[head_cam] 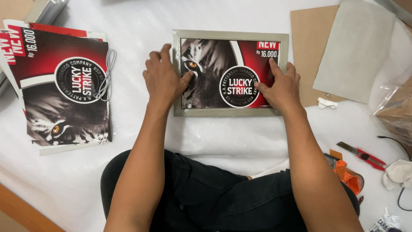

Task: Cleaning glass and assembling a picture frame with artwork.

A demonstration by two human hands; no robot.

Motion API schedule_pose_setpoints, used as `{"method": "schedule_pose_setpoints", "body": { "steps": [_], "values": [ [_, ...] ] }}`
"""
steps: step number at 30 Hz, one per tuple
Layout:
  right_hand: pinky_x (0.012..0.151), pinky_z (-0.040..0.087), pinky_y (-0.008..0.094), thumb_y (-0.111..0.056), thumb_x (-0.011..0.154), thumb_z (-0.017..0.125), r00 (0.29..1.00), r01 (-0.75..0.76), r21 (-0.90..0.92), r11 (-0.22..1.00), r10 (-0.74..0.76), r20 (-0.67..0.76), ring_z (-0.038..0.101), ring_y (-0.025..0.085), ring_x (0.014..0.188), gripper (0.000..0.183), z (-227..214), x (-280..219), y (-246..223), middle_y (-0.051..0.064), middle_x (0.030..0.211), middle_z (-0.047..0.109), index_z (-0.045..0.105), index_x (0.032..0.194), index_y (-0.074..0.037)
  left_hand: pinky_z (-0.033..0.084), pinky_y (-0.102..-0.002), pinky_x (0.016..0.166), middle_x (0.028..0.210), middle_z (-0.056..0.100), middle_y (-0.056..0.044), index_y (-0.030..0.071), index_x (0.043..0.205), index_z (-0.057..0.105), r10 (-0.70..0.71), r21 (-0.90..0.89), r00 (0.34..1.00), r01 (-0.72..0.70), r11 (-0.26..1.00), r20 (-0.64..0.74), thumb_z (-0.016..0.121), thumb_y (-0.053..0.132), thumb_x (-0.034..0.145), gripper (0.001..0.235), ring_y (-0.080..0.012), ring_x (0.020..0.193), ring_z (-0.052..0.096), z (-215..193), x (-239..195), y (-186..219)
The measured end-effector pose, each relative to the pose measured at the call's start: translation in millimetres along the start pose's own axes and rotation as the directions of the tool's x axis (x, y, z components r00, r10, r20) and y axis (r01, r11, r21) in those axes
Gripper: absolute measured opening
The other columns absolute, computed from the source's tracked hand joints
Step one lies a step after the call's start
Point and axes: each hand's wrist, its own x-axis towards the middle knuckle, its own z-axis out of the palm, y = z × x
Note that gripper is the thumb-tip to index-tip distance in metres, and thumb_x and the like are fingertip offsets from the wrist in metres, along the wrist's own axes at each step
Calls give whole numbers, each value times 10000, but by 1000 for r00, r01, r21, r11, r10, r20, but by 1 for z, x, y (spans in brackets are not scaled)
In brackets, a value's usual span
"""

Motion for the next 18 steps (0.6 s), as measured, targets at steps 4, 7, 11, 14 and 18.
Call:
{"method": "schedule_pose_setpoints", "body": {
  "steps": [4, 7, 11, 14, 18],
  "values": [
    [1125, 326, 578, -438, 871, 761, 999, -43, -145, 989, 44, 6, 258, 471, 1430, 836, 8, 10, 2, 290, 1585, 232, 390, 1590, -227, 291, -614, 1049, 1649, 228, -97, 183, 1605, 351, 281, 330, 959, -274, 904, 27, 648, 590, 937, 836, -402, 1451, 172, 33, -1, -8],
    [1129, 325, 588, -397, 884, 752, 998, -51, -138, 989, 54, 18, 236, 474, 1446, 817, 3, 5, -2, 297, 1590, 220, 380, 1593, -232, 196, -632, 1058, 1662, 260, -101, 123, 1501, 514, 389, 286, 921, -376, 882, 11, 671, 590, 909, 771, -356, 1501, 98, 37, -9, -4],
    [1149, 307, 626, -342, 882, 797, 1000, 5, -4, 1000, -5, -4, 305, 549, 1419, 815, 1, -1, 1, 358, 1546, 278, 443, 1591, -150, 182, -574, 1082, 1655, 286, -89, 139, 1575, 393, 271, 187, 943, -306, 933, 194, 699, 517, 933, 805, -363, 1496, 147, 18, -14, 7],
    [1152, 301, 630, -331, 881, 800, 1000, 9, -6, 1000, -9, -7, 304, 551, 1417, 822, 2, 0, 3, 361, 1545, 276, 436, 1593, -143, 209, -587, 1069, 1651, 273, -76, 160, 1583, 372, 269, 189, 944, -305, 933, 193, 698, 548, 924, 831, -365, 1493, 146, 21, -13, 5],
    [1154, 298, 634, -329, 874, 806, 1000, 15, 3, 1000, -15, -7, 298, 554, 1418, 837, 2, 1, 4, 366, 1545, 272, 429, 1593, -128, 223, -598, 1066, 1647, 278, -88, 152, 1585, 375, 258, 170, 947, -292, 941, 193, 717, 521, 929, 827, -379, 1486, 150, 18, -13, 8]
  ]
}}
